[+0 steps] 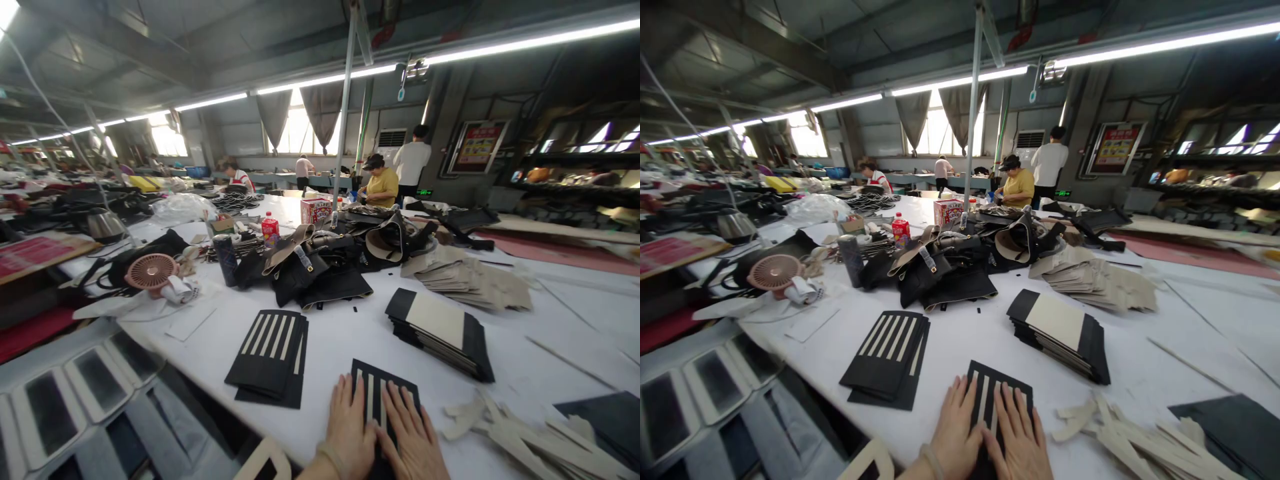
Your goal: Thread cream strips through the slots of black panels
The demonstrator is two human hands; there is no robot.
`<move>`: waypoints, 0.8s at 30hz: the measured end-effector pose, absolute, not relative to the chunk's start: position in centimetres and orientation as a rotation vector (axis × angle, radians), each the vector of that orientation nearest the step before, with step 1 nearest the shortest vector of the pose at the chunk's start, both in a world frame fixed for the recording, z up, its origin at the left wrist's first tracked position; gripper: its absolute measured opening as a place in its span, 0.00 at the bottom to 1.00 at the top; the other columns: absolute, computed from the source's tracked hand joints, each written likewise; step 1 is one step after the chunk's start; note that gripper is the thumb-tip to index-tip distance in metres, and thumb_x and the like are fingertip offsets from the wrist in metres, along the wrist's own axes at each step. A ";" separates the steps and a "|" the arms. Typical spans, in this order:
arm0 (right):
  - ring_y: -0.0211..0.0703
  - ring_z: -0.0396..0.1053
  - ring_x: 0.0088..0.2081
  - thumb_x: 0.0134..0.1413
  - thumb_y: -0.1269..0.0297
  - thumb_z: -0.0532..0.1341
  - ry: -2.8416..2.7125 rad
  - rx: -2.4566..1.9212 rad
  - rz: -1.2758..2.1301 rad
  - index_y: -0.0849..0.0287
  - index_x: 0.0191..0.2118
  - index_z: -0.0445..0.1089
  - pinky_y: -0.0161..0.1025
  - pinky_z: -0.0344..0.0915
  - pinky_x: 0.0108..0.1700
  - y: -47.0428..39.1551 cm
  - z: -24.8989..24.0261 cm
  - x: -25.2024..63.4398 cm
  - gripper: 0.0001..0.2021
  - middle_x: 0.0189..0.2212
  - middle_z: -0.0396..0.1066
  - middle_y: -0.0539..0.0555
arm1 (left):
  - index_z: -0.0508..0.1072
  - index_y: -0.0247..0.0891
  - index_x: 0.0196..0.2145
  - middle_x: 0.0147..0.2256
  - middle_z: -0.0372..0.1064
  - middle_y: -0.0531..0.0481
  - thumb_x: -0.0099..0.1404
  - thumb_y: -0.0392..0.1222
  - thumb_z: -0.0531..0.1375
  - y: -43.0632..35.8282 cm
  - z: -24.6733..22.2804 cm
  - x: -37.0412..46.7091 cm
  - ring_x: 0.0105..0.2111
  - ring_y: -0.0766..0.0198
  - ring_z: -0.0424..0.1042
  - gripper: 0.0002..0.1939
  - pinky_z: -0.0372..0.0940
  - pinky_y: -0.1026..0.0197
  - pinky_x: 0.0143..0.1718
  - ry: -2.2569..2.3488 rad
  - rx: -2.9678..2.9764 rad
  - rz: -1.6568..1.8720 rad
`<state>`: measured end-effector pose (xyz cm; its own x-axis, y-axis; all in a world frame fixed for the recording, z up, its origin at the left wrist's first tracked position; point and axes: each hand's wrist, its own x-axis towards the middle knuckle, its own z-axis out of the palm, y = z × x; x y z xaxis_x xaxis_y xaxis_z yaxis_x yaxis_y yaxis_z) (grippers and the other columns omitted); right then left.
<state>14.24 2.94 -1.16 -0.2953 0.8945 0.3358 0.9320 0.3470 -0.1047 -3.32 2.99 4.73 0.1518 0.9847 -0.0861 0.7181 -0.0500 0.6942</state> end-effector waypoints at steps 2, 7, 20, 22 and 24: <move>0.58 0.50 0.60 0.56 0.47 0.48 -2.330 -1.604 -0.073 0.46 0.61 0.47 0.62 0.56 0.55 3.2 -1.5 14.3 0.28 0.61 0.49 0.49 | 0.54 0.33 0.59 0.60 0.50 0.42 0.51 0.31 0.54 3.0 5.5 -2.7 0.61 0.56 0.46 0.36 0.41 0.56 0.61 1.629 1.570 0.769; 0.56 0.47 0.61 0.57 0.49 0.48 -2.279 -1.563 0.130 0.47 0.63 0.44 0.61 0.55 0.56 3.1 -0.7 14.5 0.29 0.62 0.47 0.50 | 0.58 0.29 0.53 0.49 0.65 0.39 0.45 0.29 0.56 4.4 7.1 -3.0 0.42 0.59 0.70 0.34 0.65 0.63 0.43 1.421 0.972 1.064; 0.48 0.51 0.60 0.58 0.54 0.49 -1.917 -1.861 0.054 0.66 0.59 0.55 0.46 0.51 0.61 10.2 9.6 22.6 0.27 0.60 0.54 0.62 | 0.66 0.38 0.50 0.48 0.68 0.45 0.48 0.59 0.54 11.2 9.5 -28.4 0.50 0.46 0.64 0.34 0.60 0.46 0.51 1.984 1.599 0.784; 0.48 0.50 0.61 0.58 0.55 0.50 -1.947 -2.029 0.005 0.70 0.59 0.54 0.43 0.48 0.62 13.6 10.5 24.2 0.29 0.60 0.52 0.65 | 0.71 0.41 0.44 0.48 0.68 0.45 0.47 0.59 0.53 11.4 7.4 -29.8 0.53 0.46 0.61 0.30 0.56 0.46 0.54 1.994 1.872 0.639; 0.48 0.51 0.60 0.56 0.55 0.53 -2.000 -2.095 0.007 0.69 0.59 0.55 0.42 0.49 0.60 16.4 11.2 24.9 0.29 0.60 0.53 0.65 | 0.74 0.45 0.39 0.49 0.68 0.47 0.47 0.57 0.53 10.7 5.4 -30.1 0.55 0.47 0.58 0.25 0.52 0.47 0.56 1.965 2.053 0.532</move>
<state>24.94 16.40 11.22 0.0606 0.9845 0.1645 0.9834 -0.0306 -0.1788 -30.13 10.71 5.37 0.0241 0.9957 0.0889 0.9047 -0.0596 0.4218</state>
